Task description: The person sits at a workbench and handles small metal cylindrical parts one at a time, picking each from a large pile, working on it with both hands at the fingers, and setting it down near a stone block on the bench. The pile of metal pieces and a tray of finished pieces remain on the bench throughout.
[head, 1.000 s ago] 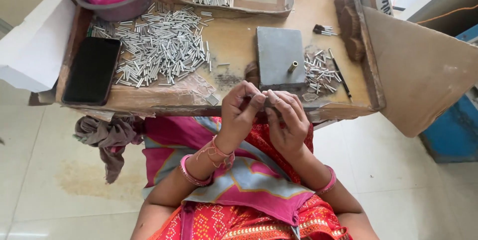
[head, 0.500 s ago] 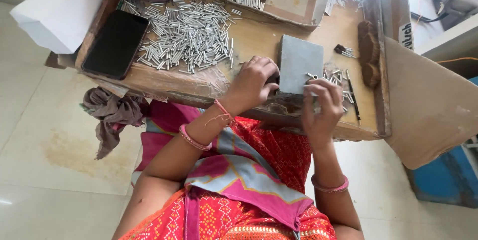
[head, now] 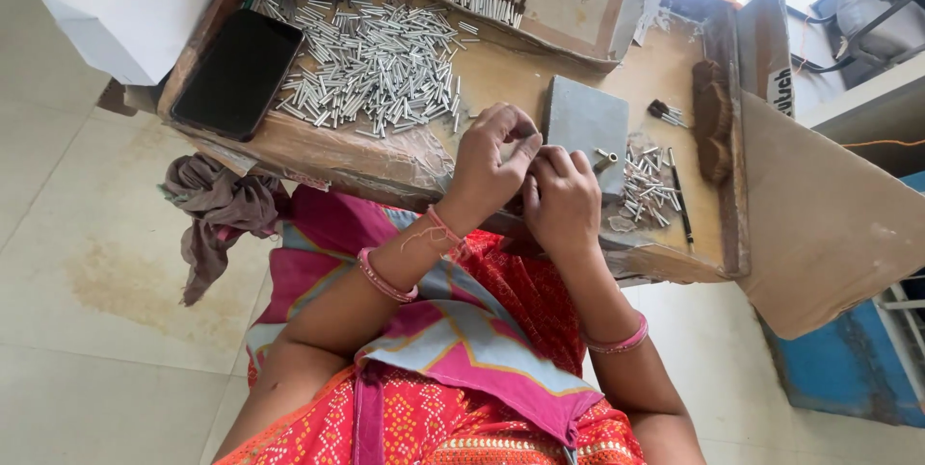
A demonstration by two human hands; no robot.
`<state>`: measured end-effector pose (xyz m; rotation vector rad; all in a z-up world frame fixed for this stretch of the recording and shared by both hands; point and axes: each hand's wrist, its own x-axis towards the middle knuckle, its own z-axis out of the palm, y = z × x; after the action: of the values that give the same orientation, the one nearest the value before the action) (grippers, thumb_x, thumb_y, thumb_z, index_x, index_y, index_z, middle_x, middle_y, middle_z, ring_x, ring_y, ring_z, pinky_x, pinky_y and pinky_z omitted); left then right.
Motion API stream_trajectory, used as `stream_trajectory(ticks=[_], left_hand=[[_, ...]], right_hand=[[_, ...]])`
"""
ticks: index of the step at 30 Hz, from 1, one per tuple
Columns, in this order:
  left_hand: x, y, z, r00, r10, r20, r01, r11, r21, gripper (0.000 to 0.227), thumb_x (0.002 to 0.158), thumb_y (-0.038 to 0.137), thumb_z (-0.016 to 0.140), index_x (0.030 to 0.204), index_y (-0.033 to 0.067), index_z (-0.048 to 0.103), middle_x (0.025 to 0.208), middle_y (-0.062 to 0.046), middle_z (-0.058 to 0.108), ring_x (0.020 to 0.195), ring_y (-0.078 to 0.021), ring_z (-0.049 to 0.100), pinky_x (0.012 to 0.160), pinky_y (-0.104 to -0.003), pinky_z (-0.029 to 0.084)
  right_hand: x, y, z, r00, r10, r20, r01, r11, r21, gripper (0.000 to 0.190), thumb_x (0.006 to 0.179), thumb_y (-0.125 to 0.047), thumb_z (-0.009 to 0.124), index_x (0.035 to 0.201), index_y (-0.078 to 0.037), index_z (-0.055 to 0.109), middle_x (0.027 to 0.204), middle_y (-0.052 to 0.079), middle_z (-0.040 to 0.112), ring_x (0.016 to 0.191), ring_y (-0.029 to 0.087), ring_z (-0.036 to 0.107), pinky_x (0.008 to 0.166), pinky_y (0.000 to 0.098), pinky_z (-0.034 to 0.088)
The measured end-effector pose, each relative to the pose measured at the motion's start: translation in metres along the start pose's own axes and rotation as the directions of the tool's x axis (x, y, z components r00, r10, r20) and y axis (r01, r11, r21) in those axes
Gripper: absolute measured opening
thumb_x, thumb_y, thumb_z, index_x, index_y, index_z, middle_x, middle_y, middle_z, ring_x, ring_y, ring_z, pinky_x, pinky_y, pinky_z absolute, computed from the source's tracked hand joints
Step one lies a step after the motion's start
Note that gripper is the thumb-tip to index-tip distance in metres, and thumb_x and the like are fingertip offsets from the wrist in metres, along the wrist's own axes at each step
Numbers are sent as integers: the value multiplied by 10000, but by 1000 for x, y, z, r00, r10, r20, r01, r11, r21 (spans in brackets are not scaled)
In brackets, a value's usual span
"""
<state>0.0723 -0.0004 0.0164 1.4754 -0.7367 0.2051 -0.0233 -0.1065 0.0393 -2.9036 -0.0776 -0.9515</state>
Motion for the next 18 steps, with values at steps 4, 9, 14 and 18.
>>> stream_trajectory(ticks=[4, 9, 14, 18], left_hand=[[-5, -5, -14, 988, 112, 108, -130, 976, 177, 131, 857, 11, 596, 984, 28, 622, 1001, -171, 637, 978, -368, 633, 878, -440, 514], [2, -15, -13, 958, 95, 271, -177, 938, 297, 183, 749, 63, 634, 928, 24, 646, 945, -198, 612, 937, -419, 608, 836, -500, 492], [9, -18, -6, 948, 33, 317, -137, 940, 314, 119, 722, 102, 665, 818, 32, 658, 911, -183, 631, 936, -405, 618, 831, -496, 501], [7, -23, -7, 944, 43, 327, -151, 938, 313, 113, 719, 82, 653, 821, 39, 670, 926, -170, 641, 957, -386, 626, 879, -472, 521]], right_hand=[[11, 13, 8, 1000, -4, 22, 3, 1000, 27, 94, 833, -75, 703, 924, -63, 722, 1064, 78, 684, 966, 314, 625, 862, 416, 523], [13, 28, 10, 1000, -11, 17, 9, 991, 132, 111, 815, -108, 719, 915, -66, 698, 1082, 72, 701, 1031, 308, 669, 869, 423, 536], [9, 24, 7, 998, 45, -33, -35, 967, 254, 115, 830, -31, 709, 939, -41, 671, 1087, 79, 706, 858, 240, 669, 750, 368, 540], [-5, 36, 11, 968, 107, -228, 36, 836, 548, 102, 926, 46, 649, 998, -18, 612, 1099, 74, 680, 875, 180, 672, 761, 297, 553]])
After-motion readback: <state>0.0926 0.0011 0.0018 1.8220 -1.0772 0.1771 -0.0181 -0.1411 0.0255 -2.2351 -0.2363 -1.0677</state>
